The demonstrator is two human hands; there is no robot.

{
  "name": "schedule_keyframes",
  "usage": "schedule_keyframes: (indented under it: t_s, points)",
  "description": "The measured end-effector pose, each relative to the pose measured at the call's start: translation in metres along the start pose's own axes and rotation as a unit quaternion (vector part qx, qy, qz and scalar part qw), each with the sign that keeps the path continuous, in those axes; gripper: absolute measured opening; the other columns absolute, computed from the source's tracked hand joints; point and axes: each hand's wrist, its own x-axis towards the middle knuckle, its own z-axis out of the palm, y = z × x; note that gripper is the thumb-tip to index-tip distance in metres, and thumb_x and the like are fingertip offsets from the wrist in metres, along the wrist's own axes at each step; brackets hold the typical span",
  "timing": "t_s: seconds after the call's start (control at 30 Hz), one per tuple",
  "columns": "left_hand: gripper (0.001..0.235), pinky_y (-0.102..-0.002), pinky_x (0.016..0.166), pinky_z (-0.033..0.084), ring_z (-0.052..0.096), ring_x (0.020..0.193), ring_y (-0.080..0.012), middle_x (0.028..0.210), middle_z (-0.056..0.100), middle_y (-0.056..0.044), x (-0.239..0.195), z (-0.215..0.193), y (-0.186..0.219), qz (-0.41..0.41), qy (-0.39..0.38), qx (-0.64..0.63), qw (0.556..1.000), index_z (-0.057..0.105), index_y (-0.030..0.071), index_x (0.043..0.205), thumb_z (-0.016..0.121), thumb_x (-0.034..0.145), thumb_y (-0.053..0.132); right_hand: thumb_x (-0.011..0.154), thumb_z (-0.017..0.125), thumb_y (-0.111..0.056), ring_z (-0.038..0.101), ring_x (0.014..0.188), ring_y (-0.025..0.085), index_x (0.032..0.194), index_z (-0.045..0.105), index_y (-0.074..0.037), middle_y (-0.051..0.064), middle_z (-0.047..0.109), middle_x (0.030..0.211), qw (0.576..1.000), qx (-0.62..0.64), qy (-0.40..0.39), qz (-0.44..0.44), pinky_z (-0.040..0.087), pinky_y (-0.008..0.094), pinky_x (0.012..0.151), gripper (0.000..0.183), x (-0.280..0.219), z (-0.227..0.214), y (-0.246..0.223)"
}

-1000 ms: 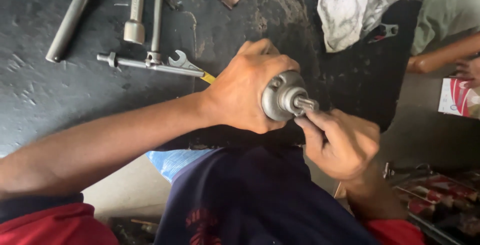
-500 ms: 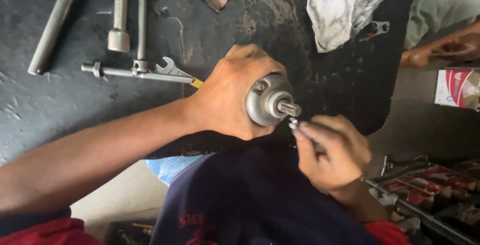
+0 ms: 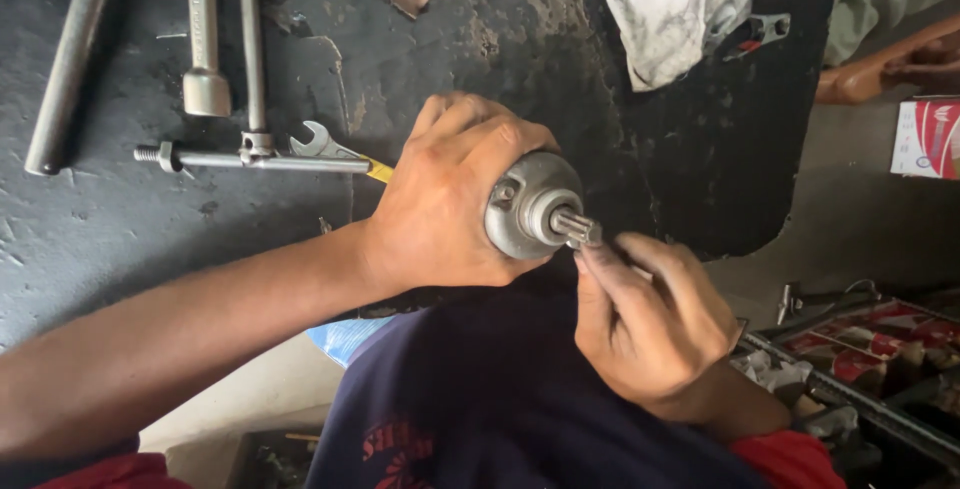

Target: The person wipes a motorcycle starter motor with a rag while seated at a workbench, then uses a spanner to work on a nut on the starter motor, holding the unit steady with the other hand.

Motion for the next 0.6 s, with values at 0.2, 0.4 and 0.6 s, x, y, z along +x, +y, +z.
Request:
schedule_keyframes:
  t_s: [0.2, 0.4, 0.6]
  points:
    - [0.058, -0.046, 0.098, 0.044, 0.064, 0.109, -0.0327, 0.107, 0.07, -0.01, 0.0, -0.001, 0.001, -0.01, -0.007, 0.0, 1.0, 0.061, 0.005, 0.117, 0.091, 0.072, 0.027, 0.09, 0.082, 0.004, 0.066, 0.075, 0.024, 0.104, 0.074, 0.0, 0.015, 0.068, 0.093, 0.999, 0.035, -0.001, -0.014, 0.052, 0.03, 0.06, 0.017, 0.01, -0.003, 0.01]
    - [0.06, -0.047, 0.098, 0.044, 0.065, 0.109, -0.0302, 0.107, 0.07, -0.009, 0.0, -0.002, 0.001, 0.005, -0.024, 0.012, 1.0, 0.062, 0.004, 0.119, 0.092, 0.073, 0.028, 0.086, 0.08, 0.007, 0.071, 0.075, 0.028, 0.094, 0.071, 0.003, 0.016, 0.067, 0.09, 0.997, 0.053, -0.041, -0.036, 0.057, 0.035, 0.065, 0.013, 0.029, -0.015, 0.01]
    - [0.063, -0.046, 0.094, 0.043, 0.064, 0.108, -0.0296, 0.11, 0.071, -0.007, 0.001, -0.003, 0.002, -0.025, -0.016, 0.009, 1.0, 0.059, 0.006, 0.121, 0.09, 0.071, 0.028, 0.079, 0.082, 0.008, 0.069, 0.066, 0.027, 0.089, 0.072, 0.004, 0.017, 0.069, 0.083, 0.992, 0.024, -0.068, -0.099, 0.053, 0.036, 0.056, 0.014, 0.054, -0.025, 0.014]
